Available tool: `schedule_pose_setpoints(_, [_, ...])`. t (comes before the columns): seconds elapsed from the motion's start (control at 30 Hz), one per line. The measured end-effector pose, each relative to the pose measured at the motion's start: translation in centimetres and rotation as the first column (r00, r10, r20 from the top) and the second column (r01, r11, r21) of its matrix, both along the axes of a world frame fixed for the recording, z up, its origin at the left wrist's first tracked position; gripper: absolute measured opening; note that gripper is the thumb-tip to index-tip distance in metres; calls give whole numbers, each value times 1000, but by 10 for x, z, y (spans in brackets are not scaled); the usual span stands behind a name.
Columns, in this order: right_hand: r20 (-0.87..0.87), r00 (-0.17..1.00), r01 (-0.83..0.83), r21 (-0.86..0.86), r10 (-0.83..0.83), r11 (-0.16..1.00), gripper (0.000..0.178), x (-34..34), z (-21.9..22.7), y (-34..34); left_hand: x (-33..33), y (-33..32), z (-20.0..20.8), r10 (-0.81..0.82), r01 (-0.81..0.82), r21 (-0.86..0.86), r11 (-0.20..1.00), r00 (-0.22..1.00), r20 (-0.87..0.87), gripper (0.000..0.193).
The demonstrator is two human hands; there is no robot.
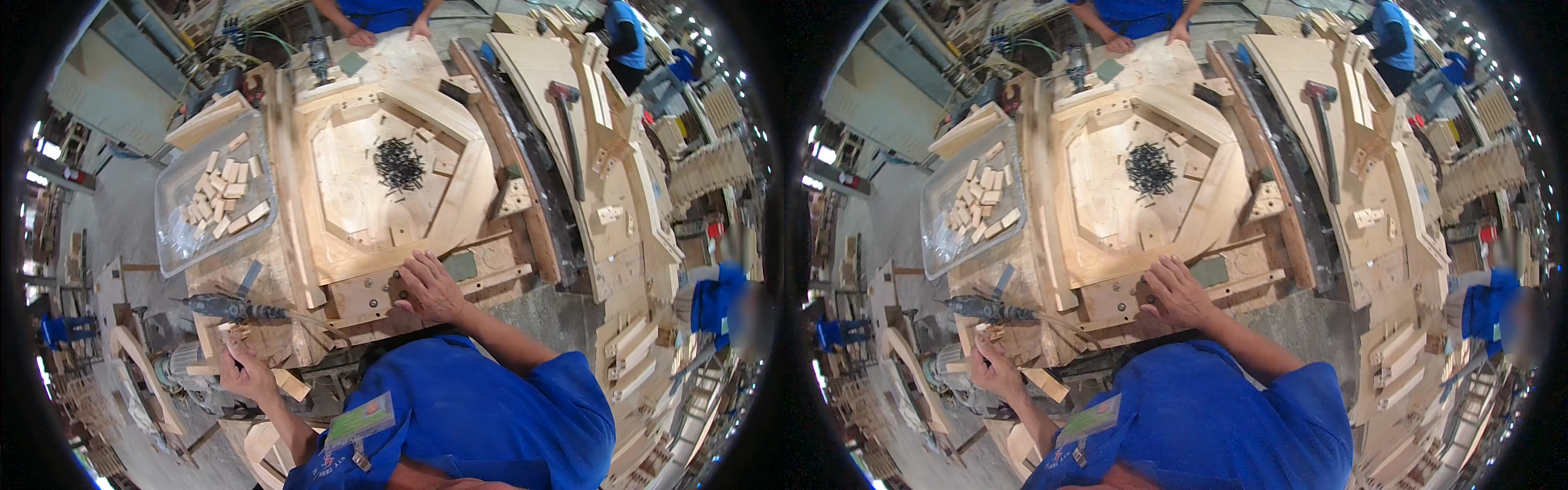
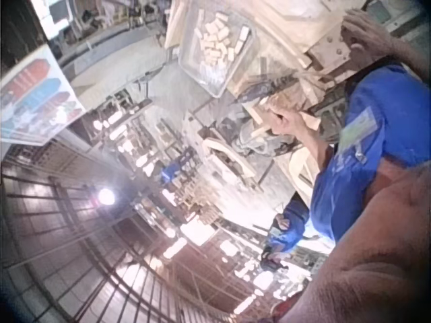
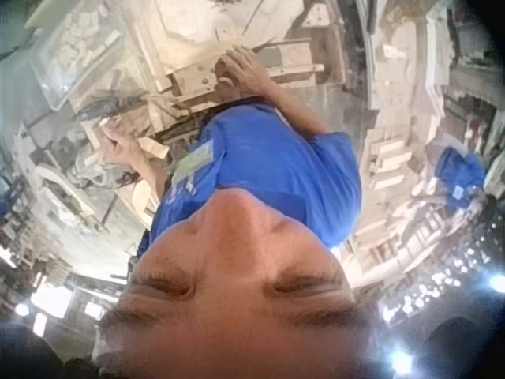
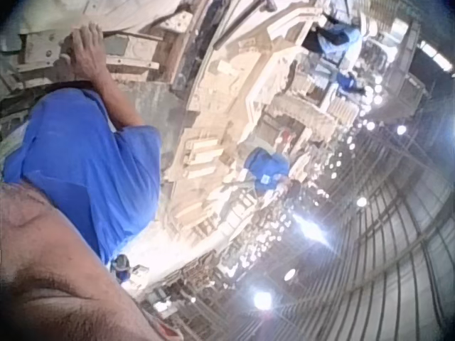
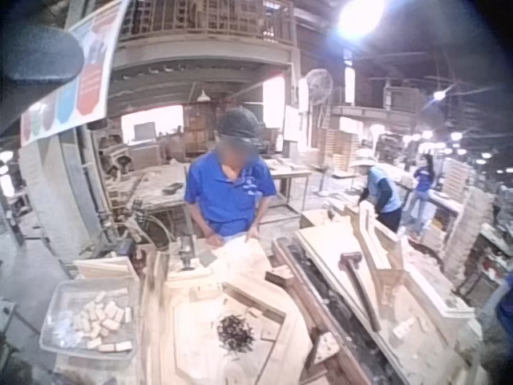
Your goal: The person assembles a wooden chair frame by inserting dowels into pre-drilled holes and tapping them with a hammer. They handle wooden slats, dowels, and a hammer, working at a shared assembly table with other workers.
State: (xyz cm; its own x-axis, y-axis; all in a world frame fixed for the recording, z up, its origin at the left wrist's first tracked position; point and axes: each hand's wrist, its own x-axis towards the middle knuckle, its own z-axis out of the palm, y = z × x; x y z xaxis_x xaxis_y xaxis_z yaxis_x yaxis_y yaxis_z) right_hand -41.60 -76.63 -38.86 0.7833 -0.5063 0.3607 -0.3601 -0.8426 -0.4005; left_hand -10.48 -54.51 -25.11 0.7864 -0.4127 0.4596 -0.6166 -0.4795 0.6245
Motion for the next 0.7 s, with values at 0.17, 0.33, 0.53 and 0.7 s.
schedule_pose_setpoints(0.17, [8,1000,25,-18,-25,1000,66,2,0,3,-2,-5,-7,6,-6,-80,997,1000,3,39])
schedule_pose_setpoints(0.33, [13,1000,-20,-58,20,998,65,3,-5,5,0,-3,-9,-20,20,-102,995,1000,-5,41])
schedule_pose_setpoints(0.53, [-8,998,-66,-75,66,995,62,5,-4,8,3,-2,-8,-32,31,-68,997,1000,-2,44])
schedule_pose_setpoints(0.7, [-28,998,-54,-68,52,996,63,7,-6,7,-4,-10,0,11,-12,-55,998,1000,-15,40])
